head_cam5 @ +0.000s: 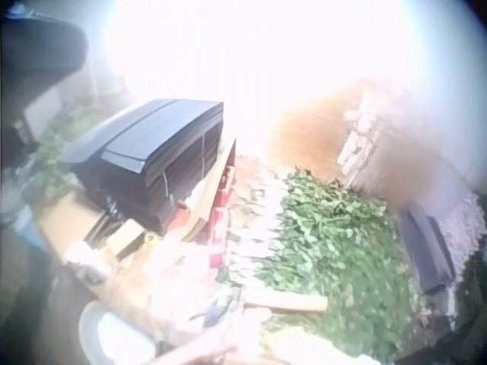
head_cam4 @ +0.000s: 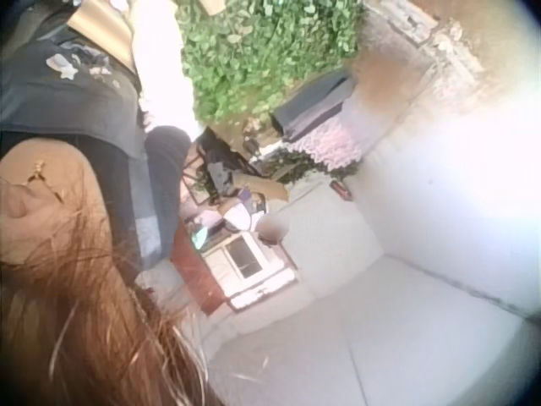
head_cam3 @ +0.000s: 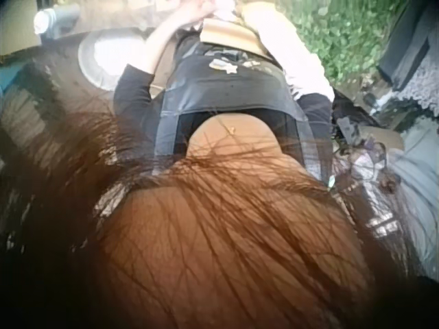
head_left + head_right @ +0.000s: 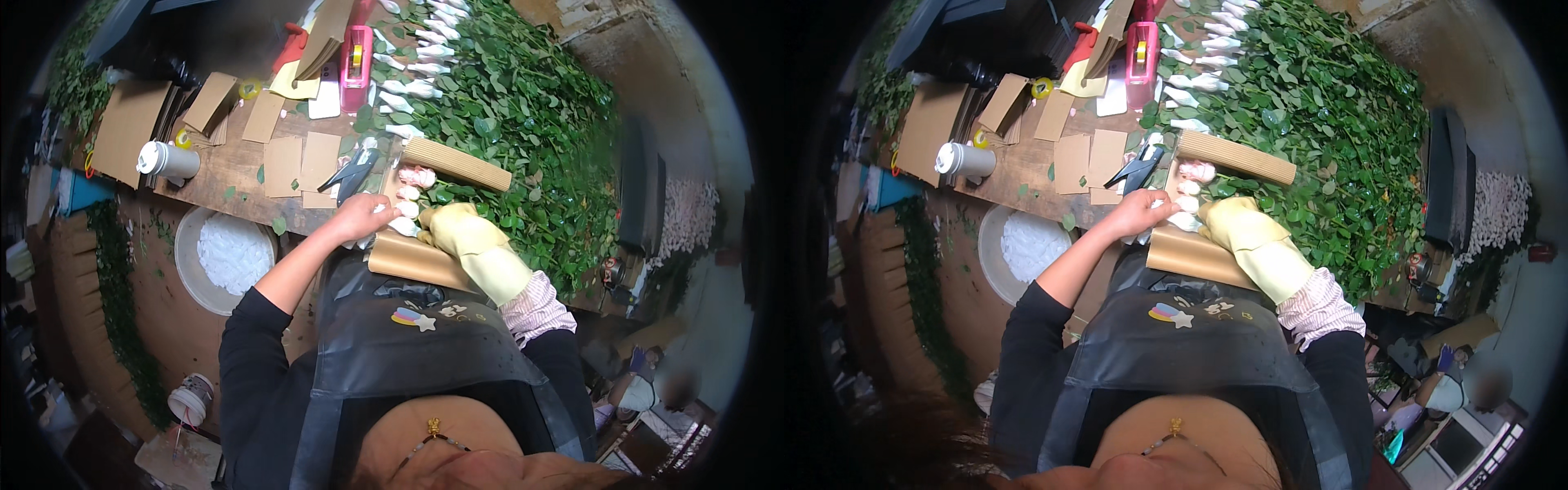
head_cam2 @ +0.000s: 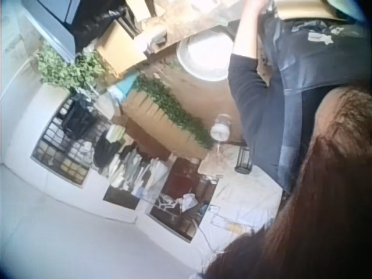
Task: The person arranges white flowers and green leaves into a black plastic tray and then into a cardboard box. They use shears to trim stems and adjust the placement of the flowers and leaves to fit them neatly into the containers.
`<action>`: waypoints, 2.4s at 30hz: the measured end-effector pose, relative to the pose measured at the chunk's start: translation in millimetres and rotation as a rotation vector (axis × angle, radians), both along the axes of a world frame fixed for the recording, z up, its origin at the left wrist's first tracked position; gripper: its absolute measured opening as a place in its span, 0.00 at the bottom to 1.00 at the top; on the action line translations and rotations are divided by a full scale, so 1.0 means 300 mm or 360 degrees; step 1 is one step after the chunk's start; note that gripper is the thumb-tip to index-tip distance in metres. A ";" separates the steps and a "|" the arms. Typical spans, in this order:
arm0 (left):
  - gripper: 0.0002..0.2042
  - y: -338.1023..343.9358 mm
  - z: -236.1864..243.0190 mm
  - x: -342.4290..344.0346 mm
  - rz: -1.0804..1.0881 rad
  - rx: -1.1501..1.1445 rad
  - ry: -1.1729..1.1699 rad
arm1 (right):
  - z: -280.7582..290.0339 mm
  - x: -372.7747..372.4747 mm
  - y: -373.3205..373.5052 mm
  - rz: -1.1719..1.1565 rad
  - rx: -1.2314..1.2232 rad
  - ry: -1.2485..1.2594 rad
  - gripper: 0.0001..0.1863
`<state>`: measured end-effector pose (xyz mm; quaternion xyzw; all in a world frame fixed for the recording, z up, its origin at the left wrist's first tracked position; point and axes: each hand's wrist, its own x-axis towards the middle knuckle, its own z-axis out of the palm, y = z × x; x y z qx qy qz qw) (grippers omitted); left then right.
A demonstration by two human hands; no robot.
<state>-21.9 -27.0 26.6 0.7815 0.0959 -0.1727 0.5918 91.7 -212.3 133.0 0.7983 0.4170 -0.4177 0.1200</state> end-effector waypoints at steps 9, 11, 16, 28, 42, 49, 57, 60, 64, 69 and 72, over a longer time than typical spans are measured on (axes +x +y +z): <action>0.10 0.013 -0.028 -0.181 0.1554 -0.0947 0.0113 | 0.040 0.002 0.051 0.0034 -0.0181 0.0105 0.18; 0.14 0.168 -0.040 -0.347 0.1531 -0.0332 0.0099 | 0.040 0.005 0.059 0.0090 -0.0222 0.0101 0.20; 0.17 0.371 0.051 -0.646 0.0476 0.2200 0.0877 | 0.046 0.006 0.092 0.0057 -0.0332 0.0175 0.22; 0.53 -0.021 -0.059 0.034 -0.0006 0.0150 -0.0430 | 0.047 -0.018 0.214 -0.0766 -0.0850 0.0047 0.22; 0.53 -0.013 -0.088 0.028 -0.0226 0.0263 -0.0342 | -0.004 -0.041 0.048 -0.0375 0.0204 -0.0172 0.15; 0.37 -0.038 -0.098 0.052 0.0141 0.0045 -0.0325 | -0.037 -0.030 0.014 -0.0097 0.0397 -0.0224 0.11; 0.31 -0.075 -0.096 0.019 0.0241 0.0071 -0.0400 | -0.073 -0.031 0.056 -0.0484 0.0282 -0.0541 0.18; 0.28 -0.069 -0.096 0.013 0.0255 0.0065 -0.0380 | -0.027 -0.022 0.031 -0.0734 0.0564 -0.0271 0.14; 0.20 -0.075 -0.118 0.008 0.0183 0.0106 -0.0472 | -0.048 -0.035 -0.051 -0.1264 0.0741 0.0130 0.11; 0.16 -0.080 -0.114 0.011 0.0187 0.0067 -0.0426 | -0.045 -0.028 -0.080 -0.1257 0.0802 0.0206 0.12; 0.16 -0.076 -0.108 0.008 0.0189 0.0061 -0.0420 | -0.041 -0.032 -0.071 -0.1337 0.0781 0.0277 0.11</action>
